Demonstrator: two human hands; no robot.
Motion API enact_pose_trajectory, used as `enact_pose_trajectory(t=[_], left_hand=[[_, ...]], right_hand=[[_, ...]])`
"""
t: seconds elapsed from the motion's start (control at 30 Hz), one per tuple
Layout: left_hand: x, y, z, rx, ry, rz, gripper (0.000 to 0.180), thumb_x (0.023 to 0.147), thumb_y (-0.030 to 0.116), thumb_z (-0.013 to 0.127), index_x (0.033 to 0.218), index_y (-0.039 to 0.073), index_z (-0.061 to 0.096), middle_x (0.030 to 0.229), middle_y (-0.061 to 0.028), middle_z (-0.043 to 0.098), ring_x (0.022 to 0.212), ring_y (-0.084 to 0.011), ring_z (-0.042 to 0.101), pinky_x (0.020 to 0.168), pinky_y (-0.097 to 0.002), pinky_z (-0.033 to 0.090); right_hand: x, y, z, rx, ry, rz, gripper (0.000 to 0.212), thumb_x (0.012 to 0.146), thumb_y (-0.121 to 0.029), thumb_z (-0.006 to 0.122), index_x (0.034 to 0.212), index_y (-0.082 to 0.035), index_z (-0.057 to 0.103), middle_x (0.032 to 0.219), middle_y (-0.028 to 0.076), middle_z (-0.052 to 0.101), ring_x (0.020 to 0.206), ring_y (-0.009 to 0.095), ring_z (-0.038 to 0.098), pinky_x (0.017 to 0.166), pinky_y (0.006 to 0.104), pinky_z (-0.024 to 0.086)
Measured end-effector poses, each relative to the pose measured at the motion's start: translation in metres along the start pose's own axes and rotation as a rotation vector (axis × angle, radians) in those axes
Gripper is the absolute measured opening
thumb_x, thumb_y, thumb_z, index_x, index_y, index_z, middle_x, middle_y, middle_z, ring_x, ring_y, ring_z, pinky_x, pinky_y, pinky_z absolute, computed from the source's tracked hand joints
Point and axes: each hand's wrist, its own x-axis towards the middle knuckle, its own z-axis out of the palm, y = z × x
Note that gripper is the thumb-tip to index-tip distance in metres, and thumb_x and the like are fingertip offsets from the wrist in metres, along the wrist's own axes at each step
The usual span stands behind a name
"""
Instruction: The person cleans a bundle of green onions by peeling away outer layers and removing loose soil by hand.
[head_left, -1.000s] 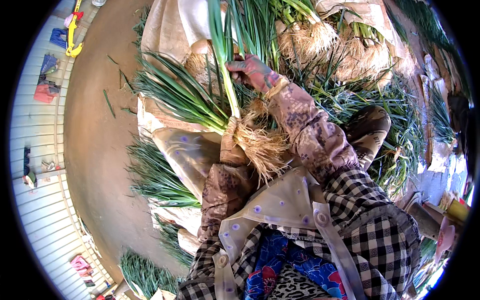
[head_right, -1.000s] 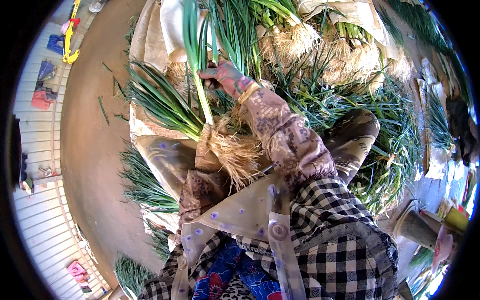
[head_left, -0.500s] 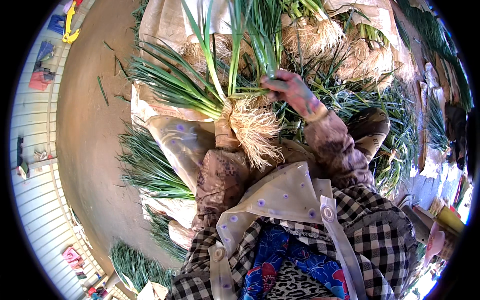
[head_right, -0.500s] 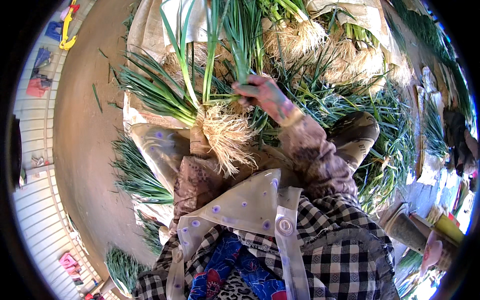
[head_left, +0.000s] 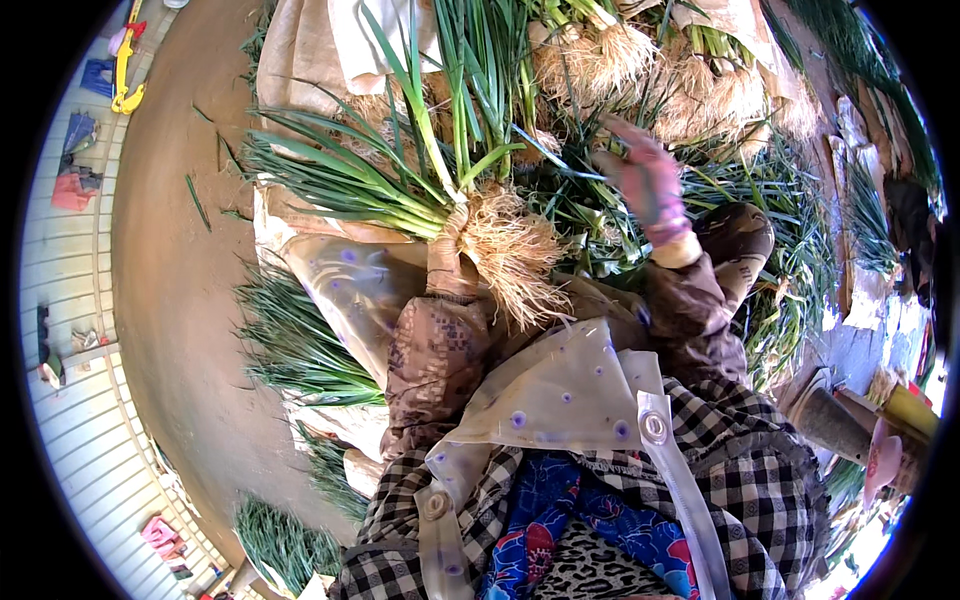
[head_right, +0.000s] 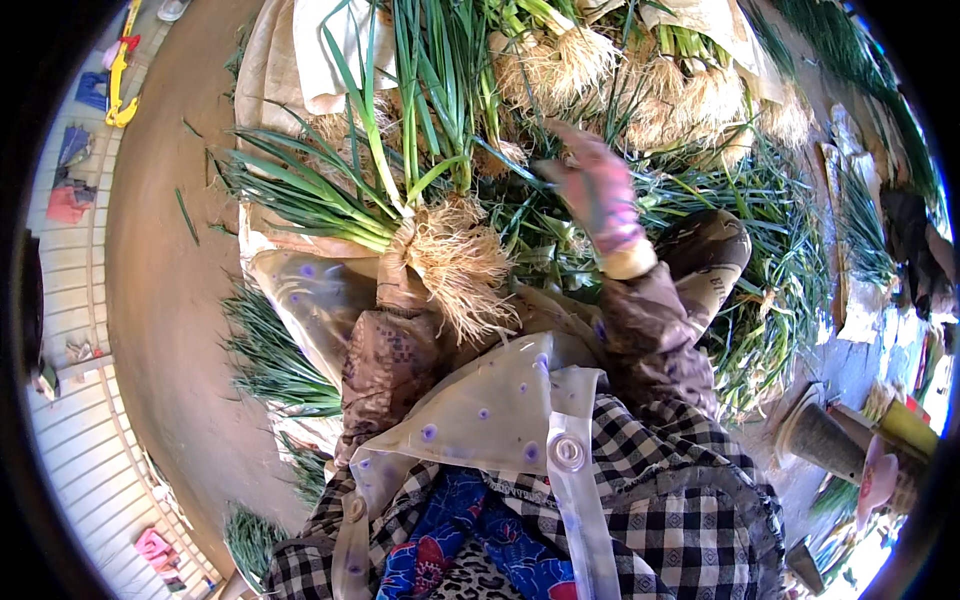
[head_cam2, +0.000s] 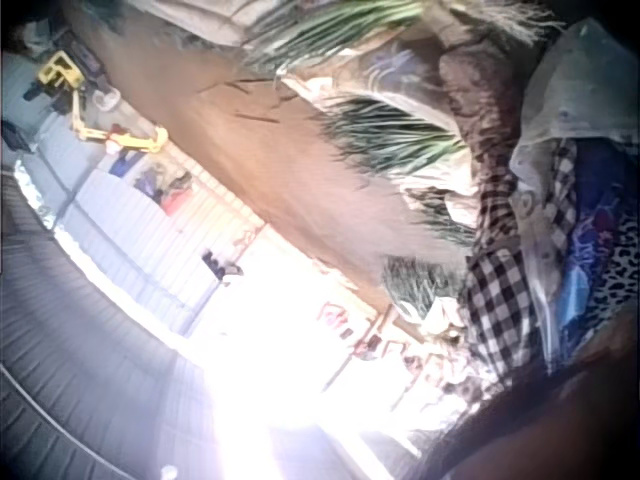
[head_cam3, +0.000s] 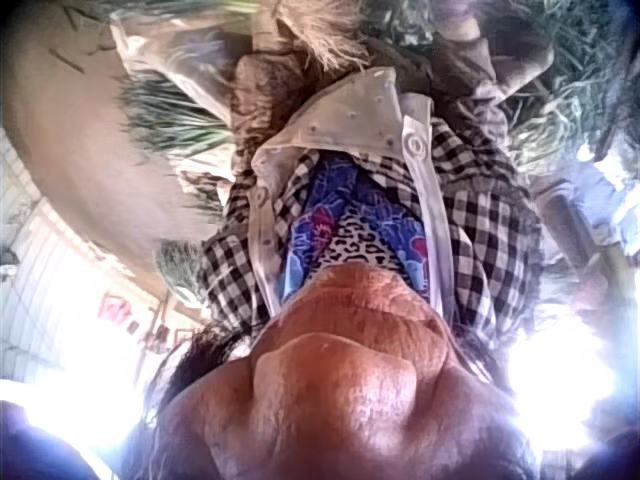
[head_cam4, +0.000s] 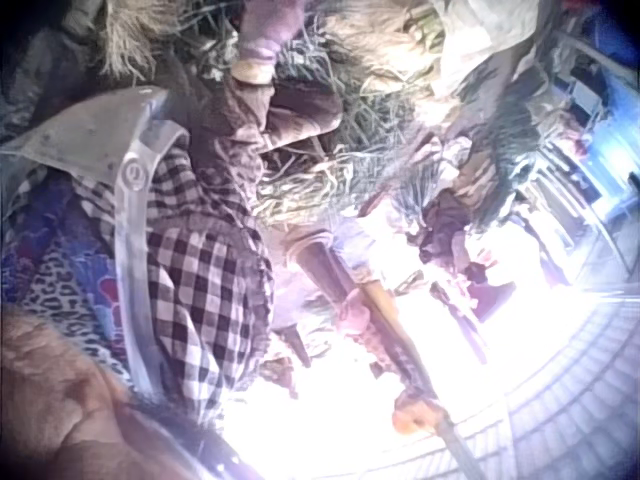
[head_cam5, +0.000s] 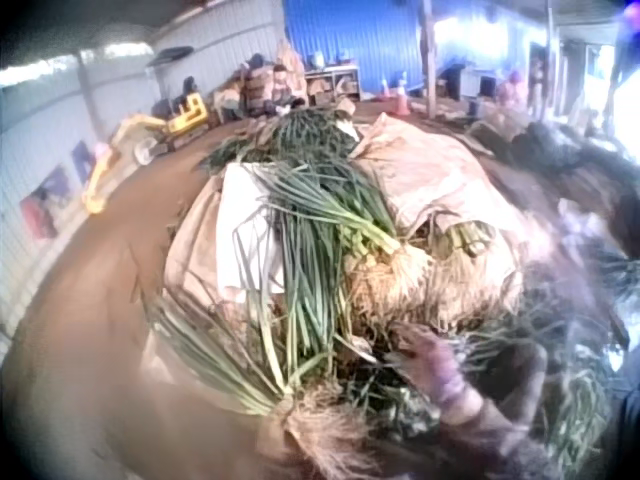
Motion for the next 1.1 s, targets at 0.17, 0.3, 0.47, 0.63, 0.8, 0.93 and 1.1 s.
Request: enact_pose_trajectory(t=[0.17,0.3,0.47,0.63,0.8,0.93,1.1], left_hand=[[-0.007,0.000,0.003,0.132,0.018,0.082,0.033,0.080,0.021,0.057,0.103,-0.002,0.052,0.097,-0.0153,0.057,0.085,-0.0270,0.057,0.075,-0.0388,0.049],[-0.012,0.006,-0.003,0.102,0.058,0.045,0.031,0.080,0.021,0.057,0.101,-0.002,0.053,0.094,-0.0147,0.058,0.081,-0.0260,0.058,0.072,-0.0377,0.049],[-0.017,0.009,-0.011,0.047,0.084,-0.009,0.028,0.080,0.021,0.057,0.098,-0.001,0.054,0.090,-0.0139,0.059,0.077,-0.0246,0.058,0.068,-0.0362,0.050],[-0.016,0.010,-0.011,0.052,0.085,-0.049,0.026,0.080,0.021,0.058,0.095,-0.001,0.055,0.087,-0.0131,0.059,0.073,-0.0233,0.059,0.064,-0.0348,0.050],[-0.015,0.009,-0.007,0.102,0.129,-0.089,0.024,0.080,0.021,0.058,0.092,-0.001,0.056,0.083,-0.0123,0.060,0.068,-0.0219,0.059,0.060,-0.0333,0.051],[-0.009,0.010,-0.013,0.129,0.204,-0.131,0.023,0.080,0.021,0.058,0.089,0.000,0.057,0.080,-0.0117,0.061,0.065,-0.0209,0.060,0.056,-0.0321,0.051],[-0.002,0.015,-0.058,0.071,0.026,-0.080,0.033,0.082,0.022,0.054,0.105,-0.002,0.051,0.099,-0.0156,0.057,0.087,-0.0309,0.056,0.075,-0.0451,0.049]], right_hand=[[0.031,-0.057,0.074,0.441,-0.267,-0.165,0.037,0.076,-0.025,0.061,0.109,-0.011,0.054,0.098,0.005,0.058,0.088,0.019,0.056,0.077,0.0286,0.047],[0.020,-0.067,0.054,0.030,-0.311,-0.370,0.011,0.077,-0.017,0.056,0.078,-0.007,0.060,0.067,0.005,0.057,0.061,0.022,0.057,0.058,0.0294,0.047],[0.002,-0.031,0.020,0.221,-0.473,-0.182,0.012,0.072,-0.011,0.063,0.081,-0.005,0.061,0.079,0.008,0.059,0.067,0.022,0.058,0.062,0.0277,0.048],[0.028,-0.080,0.043,-0.034,-0.289,-0.240,0.058,0.072,-0.027,0.065,0.122,-0.014,0.041,0.126,0.006,0.040,0.090,0.022,0.057,0.078,0.0305,0.047],[0.009,-0.062,0.100,0.297,-0.493,-0.248,0.020,0.076,-0.022,0.061,0.091,-0.009,0.060,0.077,0.007,0.061,0.075,0.021,0.059,0.066,0.0311,0.048],[-0.030,-0.041,0.072,0.731,-0.812,-0.224,0.022,0.076,-0.025,0.060,0.087,-0.006,0.059,0.078,0.008,0.060,0.074,0.023,0.058,0.068,0.0306,0.046],[-0.023,-0.018,0.060,-0.219,-0.734,-0.208,0.039,0.073,-0.025,0.063,0.105,-0.005,0.055,0.085,0.014,0.061,0.077,0.022,0.059,0.071,0.0327,0.047]])
